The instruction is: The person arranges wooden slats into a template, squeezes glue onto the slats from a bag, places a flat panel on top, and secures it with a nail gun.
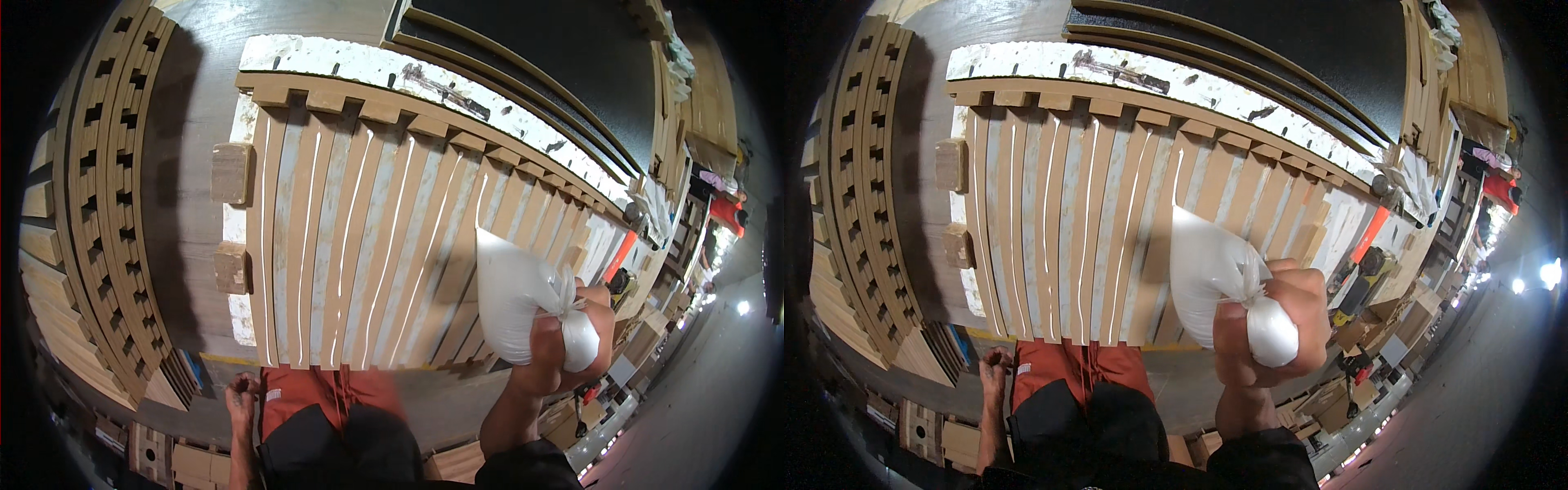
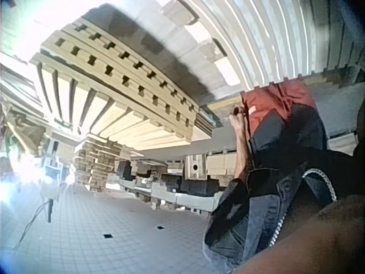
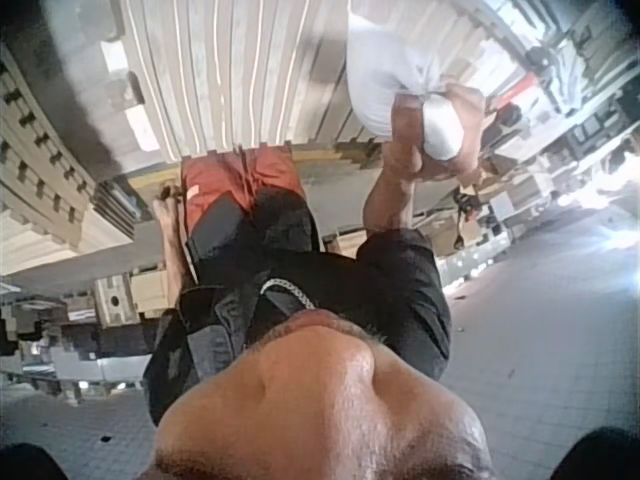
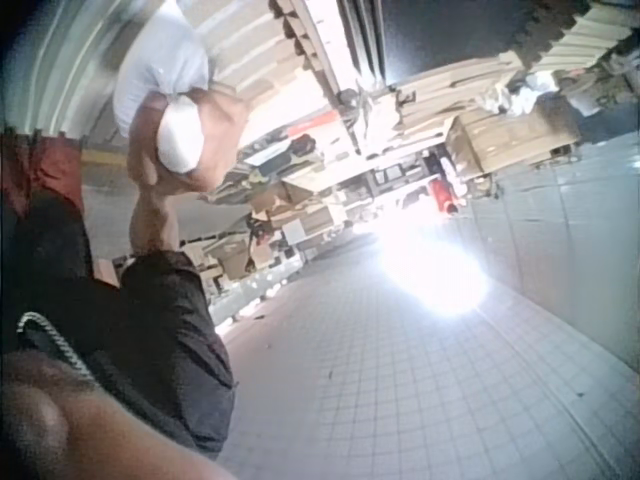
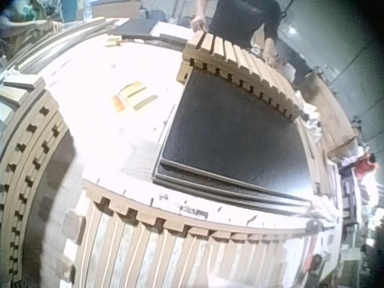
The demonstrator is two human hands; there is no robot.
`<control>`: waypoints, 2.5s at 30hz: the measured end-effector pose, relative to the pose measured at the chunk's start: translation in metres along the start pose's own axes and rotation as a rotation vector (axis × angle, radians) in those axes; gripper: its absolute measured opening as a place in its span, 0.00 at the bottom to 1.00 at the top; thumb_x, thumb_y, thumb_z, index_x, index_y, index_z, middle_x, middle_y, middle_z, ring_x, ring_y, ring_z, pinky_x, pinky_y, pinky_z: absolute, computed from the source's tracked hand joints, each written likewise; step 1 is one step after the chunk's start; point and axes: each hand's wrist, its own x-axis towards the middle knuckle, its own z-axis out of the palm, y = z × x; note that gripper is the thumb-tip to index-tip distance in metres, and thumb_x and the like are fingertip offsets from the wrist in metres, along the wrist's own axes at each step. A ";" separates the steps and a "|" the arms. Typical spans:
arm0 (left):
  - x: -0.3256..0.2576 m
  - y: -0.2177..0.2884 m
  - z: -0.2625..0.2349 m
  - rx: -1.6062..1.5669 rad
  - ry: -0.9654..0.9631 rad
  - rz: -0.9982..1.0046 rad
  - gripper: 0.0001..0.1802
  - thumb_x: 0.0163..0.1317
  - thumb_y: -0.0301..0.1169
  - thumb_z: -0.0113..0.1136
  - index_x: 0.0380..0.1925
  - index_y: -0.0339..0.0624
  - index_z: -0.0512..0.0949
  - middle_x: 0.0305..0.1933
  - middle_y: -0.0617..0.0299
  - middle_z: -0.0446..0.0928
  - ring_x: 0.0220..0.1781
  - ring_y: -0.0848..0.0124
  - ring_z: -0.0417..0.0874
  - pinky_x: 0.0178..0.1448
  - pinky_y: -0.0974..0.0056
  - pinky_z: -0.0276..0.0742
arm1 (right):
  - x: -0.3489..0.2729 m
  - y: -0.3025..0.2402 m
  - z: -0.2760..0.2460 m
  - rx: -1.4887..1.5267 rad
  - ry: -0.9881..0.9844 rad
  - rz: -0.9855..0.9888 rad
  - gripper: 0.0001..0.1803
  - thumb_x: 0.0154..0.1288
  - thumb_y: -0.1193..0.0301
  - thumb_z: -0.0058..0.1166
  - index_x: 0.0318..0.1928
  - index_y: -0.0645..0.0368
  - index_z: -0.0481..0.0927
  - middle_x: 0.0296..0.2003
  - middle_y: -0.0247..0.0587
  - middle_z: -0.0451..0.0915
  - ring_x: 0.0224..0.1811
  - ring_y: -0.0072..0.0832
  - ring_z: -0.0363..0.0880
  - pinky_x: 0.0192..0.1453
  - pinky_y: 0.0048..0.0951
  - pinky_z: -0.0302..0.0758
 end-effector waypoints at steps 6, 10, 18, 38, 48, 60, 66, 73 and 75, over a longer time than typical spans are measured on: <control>-0.006 0.003 0.003 -0.074 -0.004 0.017 0.08 0.64 0.32 0.62 0.38 0.41 0.79 0.32 0.69 0.78 0.32 0.79 0.76 0.33 0.72 0.71 | -0.017 -0.002 -0.009 -0.026 -0.036 0.019 0.15 0.53 0.66 0.58 0.32 0.66 0.72 0.29 0.42 0.71 0.33 0.30 0.70 0.43 0.35 0.71; -0.010 0.011 0.005 -0.075 0.006 0.005 0.07 0.64 0.31 0.62 0.38 0.40 0.78 0.33 0.68 0.78 0.32 0.80 0.75 0.34 0.72 0.70 | -0.029 -0.002 -0.015 0.067 -0.026 0.042 0.15 0.48 0.70 0.64 0.34 0.66 0.76 0.27 0.44 0.75 0.28 0.35 0.77 0.40 0.39 0.78; -0.009 0.023 0.009 -0.067 -0.032 0.108 0.03 0.64 0.27 0.62 0.34 0.40 0.79 0.29 0.71 0.74 0.29 0.82 0.69 0.34 0.73 0.64 | -0.062 -0.010 -0.038 -0.006 -0.091 0.100 0.15 0.44 0.68 0.63 0.32 0.63 0.76 0.26 0.43 0.74 0.24 0.36 0.76 0.31 0.39 0.77; -0.015 0.033 0.010 -0.013 0.033 0.048 0.05 0.63 0.25 0.65 0.37 0.36 0.80 0.32 0.68 0.77 0.34 0.79 0.74 0.41 0.71 0.70 | -0.115 -0.027 -0.063 0.014 -0.337 0.315 0.16 0.46 0.65 0.63 0.31 0.64 0.76 0.26 0.41 0.73 0.27 0.36 0.76 0.37 0.38 0.76; -0.004 0.022 0.007 -0.075 -0.034 0.140 0.03 0.63 0.26 0.63 0.34 0.39 0.79 0.31 0.69 0.77 0.33 0.79 0.74 0.36 0.71 0.68 | -0.041 0.020 -0.042 0.307 0.211 0.078 0.16 0.60 0.66 0.59 0.38 0.66 0.69 0.36 0.45 0.71 0.38 0.31 0.73 0.45 0.33 0.74; -0.005 0.043 0.006 0.036 -0.006 0.089 0.10 0.63 0.35 0.65 0.37 0.41 0.79 0.31 0.66 0.79 0.31 0.75 0.78 0.34 0.67 0.70 | 0.029 0.032 -0.002 0.024 0.155 0.027 0.12 0.49 0.75 0.64 0.32 0.67 0.76 0.29 0.39 0.73 0.29 0.27 0.72 0.36 0.27 0.68; -0.003 0.030 0.010 -0.015 0.048 0.118 0.11 0.64 0.35 0.65 0.39 0.39 0.80 0.31 0.65 0.80 0.31 0.75 0.79 0.34 0.67 0.71 | 0.030 0.021 0.000 -0.033 0.148 0.125 0.11 0.47 0.73 0.58 0.28 0.66 0.71 0.28 0.34 0.66 0.30 0.23 0.64 0.38 0.23 0.63; 0.001 0.031 0.005 0.019 -0.033 0.106 0.11 0.63 0.34 0.64 0.39 0.38 0.79 0.30 0.66 0.80 0.31 0.76 0.79 0.33 0.68 0.71 | 0.021 0.020 -0.008 -0.055 0.131 0.142 0.11 0.47 0.72 0.57 0.27 0.65 0.70 0.27 0.33 0.64 0.31 0.23 0.63 0.40 0.23 0.62; 0.001 0.029 0.005 0.019 -0.032 0.081 0.11 0.62 0.33 0.63 0.40 0.37 0.78 0.32 0.66 0.80 0.32 0.76 0.80 0.34 0.70 0.71 | 0.017 0.027 -0.013 -0.036 0.111 0.025 0.10 0.47 0.78 0.62 0.29 0.68 0.74 0.26 0.41 0.72 0.26 0.28 0.71 0.33 0.29 0.68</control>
